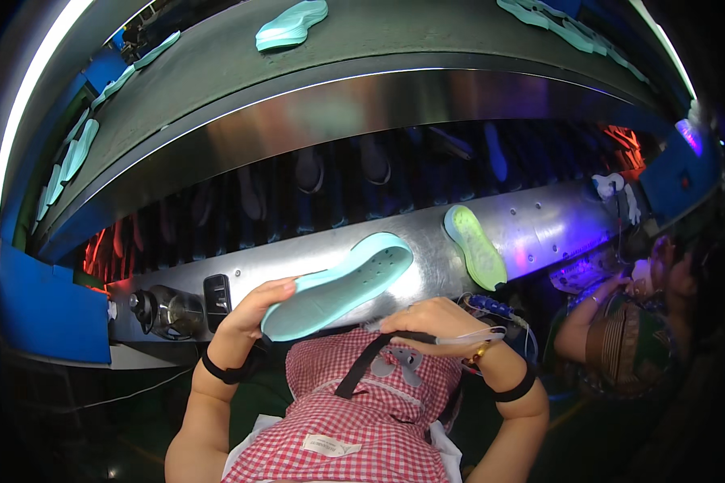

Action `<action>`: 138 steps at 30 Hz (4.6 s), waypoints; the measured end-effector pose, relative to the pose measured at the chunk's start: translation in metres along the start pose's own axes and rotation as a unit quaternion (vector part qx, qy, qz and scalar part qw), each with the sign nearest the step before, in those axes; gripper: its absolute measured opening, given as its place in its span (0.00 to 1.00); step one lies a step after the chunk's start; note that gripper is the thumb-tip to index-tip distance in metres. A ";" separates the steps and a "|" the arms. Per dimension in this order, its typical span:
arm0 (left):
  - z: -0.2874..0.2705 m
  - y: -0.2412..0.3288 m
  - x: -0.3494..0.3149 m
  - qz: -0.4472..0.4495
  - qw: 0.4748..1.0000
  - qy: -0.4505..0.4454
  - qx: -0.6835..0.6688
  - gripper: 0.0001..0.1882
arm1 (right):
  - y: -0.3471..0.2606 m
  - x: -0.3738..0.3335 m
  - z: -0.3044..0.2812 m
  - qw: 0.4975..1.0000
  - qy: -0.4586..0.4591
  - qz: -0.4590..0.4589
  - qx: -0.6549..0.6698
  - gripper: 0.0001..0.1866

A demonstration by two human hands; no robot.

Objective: Applying adhesive or paint to the bottom of shoe soles as they come off a conveyor belt.

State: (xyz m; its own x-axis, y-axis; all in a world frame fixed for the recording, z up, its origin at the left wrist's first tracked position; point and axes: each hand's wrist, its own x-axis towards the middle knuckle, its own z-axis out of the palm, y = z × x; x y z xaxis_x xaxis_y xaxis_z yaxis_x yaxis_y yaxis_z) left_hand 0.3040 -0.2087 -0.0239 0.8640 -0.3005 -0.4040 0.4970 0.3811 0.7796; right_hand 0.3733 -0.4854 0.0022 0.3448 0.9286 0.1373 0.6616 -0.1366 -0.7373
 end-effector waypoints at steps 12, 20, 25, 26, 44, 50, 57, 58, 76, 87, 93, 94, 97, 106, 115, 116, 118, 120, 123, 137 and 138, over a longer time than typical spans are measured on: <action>0.021 -0.029 0.029 0.061 0.995 0.013 0.081 0.21 | -0.006 0.048 0.044 0.918 0.216 0.221 0.248 0.07; 0.015 -0.033 0.032 0.043 0.998 0.026 0.024 0.21 | 0.005 0.055 0.049 0.908 0.234 0.224 0.267 0.06; 0.015 -0.036 0.033 0.065 0.997 0.045 0.024 0.22 | 0.014 0.054 0.046 0.903 0.258 0.228 0.257 0.06; 0.015 -0.037 0.032 0.078 0.995 0.051 0.028 0.23 | 0.015 0.053 0.045 0.890 0.281 0.244 0.263 0.06; 0.008 -0.054 0.035 0.069 0.945 -0.060 -0.314 0.29 | 0.021 0.028 0.045 0.877 0.237 0.220 0.356 0.09; 0.008 -0.055 0.038 0.067 0.939 -0.033 -0.334 0.27 | 0.048 0.033 0.044 0.887 0.372 0.182 0.206 0.08; 0.020 -0.069 0.042 0.051 0.941 0.047 -0.332 0.26 | 0.072 0.051 0.059 0.848 0.484 0.189 0.103 0.10; 0.021 -0.070 0.043 0.058 0.939 0.052 -0.334 0.26 | 0.072 0.053 0.063 0.860 0.470 0.193 0.045 0.11; -0.024 -0.078 0.048 0.056 0.936 0.082 -0.339 0.25 | 0.018 0.044 0.094 0.898 0.219 0.182 0.335 0.12; -0.021 -0.073 0.042 0.052 0.904 -0.023 -0.424 0.30 | 0.041 0.002 0.045 0.589 0.406 0.146 0.683 0.19; -0.025 -0.044 0.022 0.078 0.945 -0.032 -0.316 0.28 | 0.046 -0.029 0.034 0.489 0.530 0.100 0.686 0.16; -0.023 -0.032 0.013 0.103 0.964 0.018 -0.244 0.28 | 0.047 -0.034 0.032 0.492 0.545 0.089 0.673 0.17; -0.023 0.020 -0.025 0.227 0.955 -0.027 -0.191 0.29 | 0.052 -0.044 0.030 0.495 0.548 0.113 0.665 0.17; -0.094 0.216 -0.032 0.573 0.610 0.105 -0.537 0.35 | 0.063 -0.034 0.043 0.483 0.505 0.124 0.704 0.17; -0.019 0.228 0.112 0.317 0.561 0.465 0.607 0.38 | 0.066 -0.029 0.059 0.533 0.483 0.132 0.682 0.19; -0.016 0.230 0.118 0.259 0.564 0.465 0.631 0.38 | 0.066 -0.030 0.060 0.539 0.488 0.130 0.674 0.18; -0.019 0.237 0.119 0.257 0.585 0.466 0.613 0.33 | 0.065 -0.033 0.061 0.549 0.499 0.145 0.655 0.14; -0.021 0.237 0.115 0.333 0.532 0.451 0.634 0.22 | 0.063 -0.036 0.060 0.609 0.490 0.170 0.600 0.14; -0.020 0.226 0.096 0.559 0.472 0.348 0.586 0.13 | 0.061 -0.039 0.057 0.627 0.490 0.175 0.580 0.14; -0.056 0.008 0.003 0.291 0.913 -0.198 -0.206 0.41 | 0.060 -0.023 0.040 0.641 0.509 0.183 0.545 0.09; -0.052 -0.012 0.010 0.237 0.909 -0.228 -0.255 0.45 | 0.059 -0.020 0.039 0.651 0.508 0.199 0.528 0.09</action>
State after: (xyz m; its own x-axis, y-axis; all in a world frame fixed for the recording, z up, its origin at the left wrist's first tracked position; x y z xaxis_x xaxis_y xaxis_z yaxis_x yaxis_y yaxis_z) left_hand 0.3110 -0.1702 -0.0619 0.9255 -0.2843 0.2502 0.1513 0.8832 0.4439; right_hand 0.3796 -0.4986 -0.0704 0.9658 0.1123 -0.2335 -0.2576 0.5151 -0.8175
